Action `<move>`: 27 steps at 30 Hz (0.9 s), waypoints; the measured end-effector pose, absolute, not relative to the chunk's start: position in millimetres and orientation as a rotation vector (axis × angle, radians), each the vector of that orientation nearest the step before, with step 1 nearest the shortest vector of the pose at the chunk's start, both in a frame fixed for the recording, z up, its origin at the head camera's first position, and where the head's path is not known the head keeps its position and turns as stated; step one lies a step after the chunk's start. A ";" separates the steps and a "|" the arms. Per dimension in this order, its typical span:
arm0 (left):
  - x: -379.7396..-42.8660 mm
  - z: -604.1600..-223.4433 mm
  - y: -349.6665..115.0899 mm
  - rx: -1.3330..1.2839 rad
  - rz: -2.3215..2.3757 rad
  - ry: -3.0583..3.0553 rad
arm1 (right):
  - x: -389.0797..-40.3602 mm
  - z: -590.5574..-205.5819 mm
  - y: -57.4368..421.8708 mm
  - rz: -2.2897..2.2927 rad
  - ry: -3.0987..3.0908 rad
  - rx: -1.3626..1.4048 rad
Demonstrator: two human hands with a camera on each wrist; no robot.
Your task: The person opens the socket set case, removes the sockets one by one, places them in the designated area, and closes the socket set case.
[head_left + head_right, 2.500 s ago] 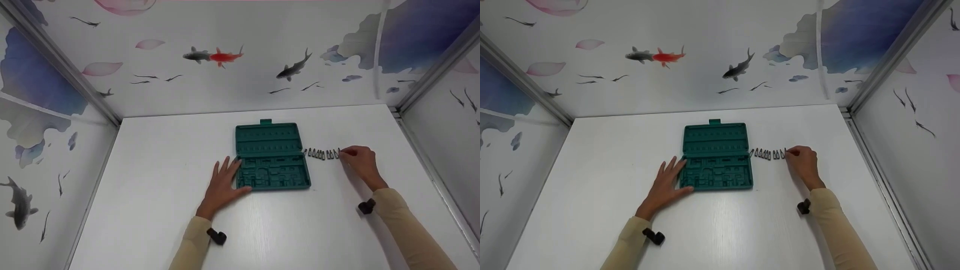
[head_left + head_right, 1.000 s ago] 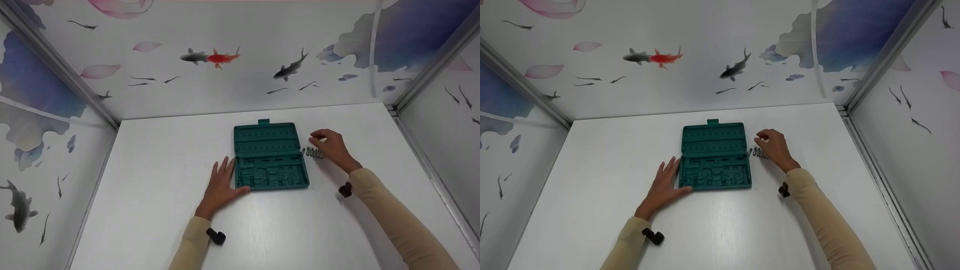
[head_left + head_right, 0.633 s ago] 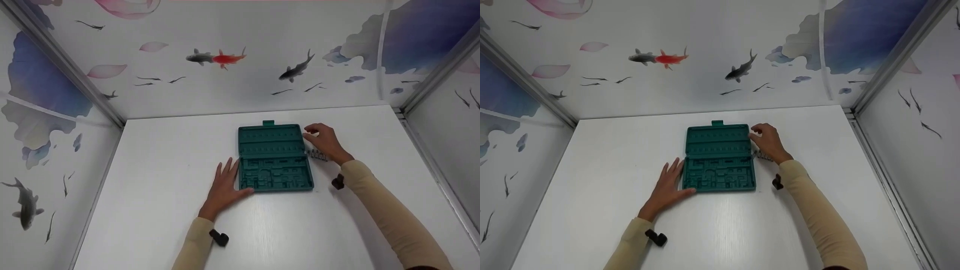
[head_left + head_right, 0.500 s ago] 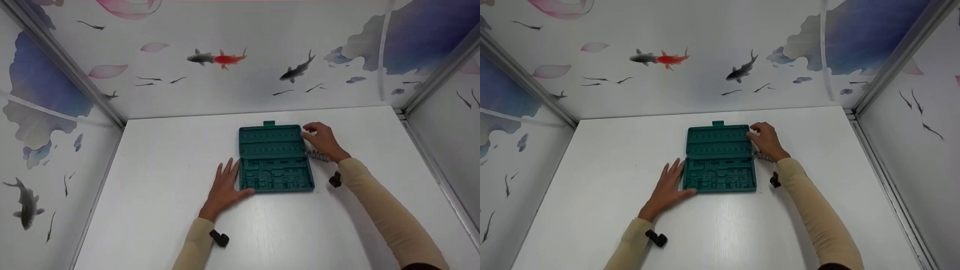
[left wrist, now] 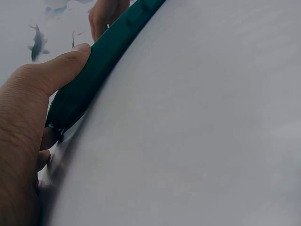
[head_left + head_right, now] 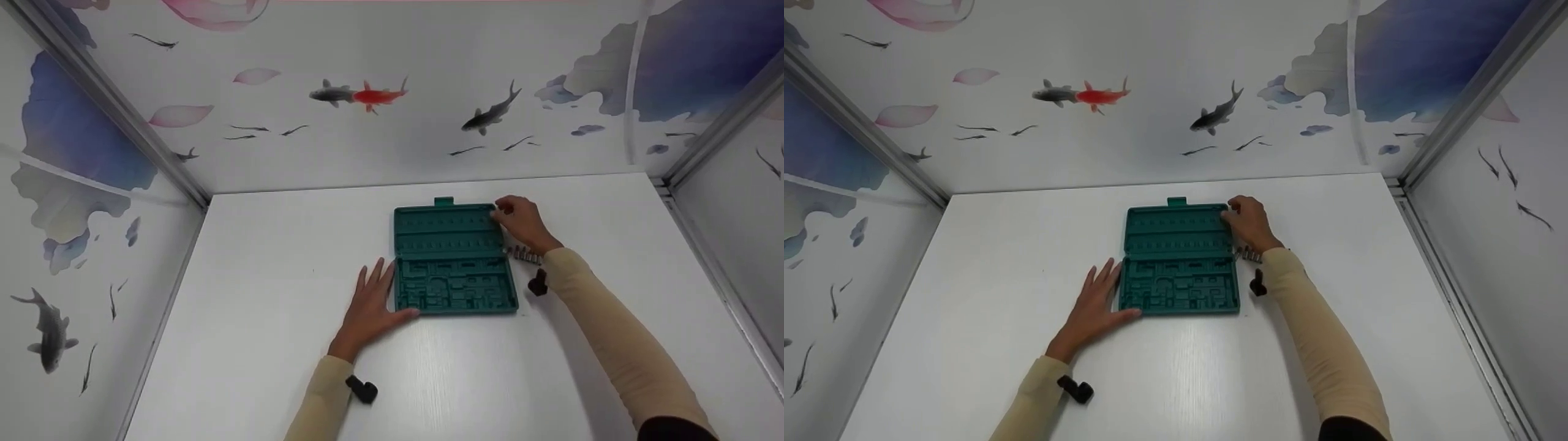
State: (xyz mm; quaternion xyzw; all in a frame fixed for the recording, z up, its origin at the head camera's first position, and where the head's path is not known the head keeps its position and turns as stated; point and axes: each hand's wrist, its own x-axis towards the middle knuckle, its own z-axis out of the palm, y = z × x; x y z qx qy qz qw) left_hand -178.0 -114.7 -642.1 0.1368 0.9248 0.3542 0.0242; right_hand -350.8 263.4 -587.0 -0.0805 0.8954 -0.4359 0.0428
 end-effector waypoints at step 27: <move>-177.7 -640.9 -114.2 0.390 1.089 2.844 | -337.9 -552.0 255.7 -1.394 2.866 -0.312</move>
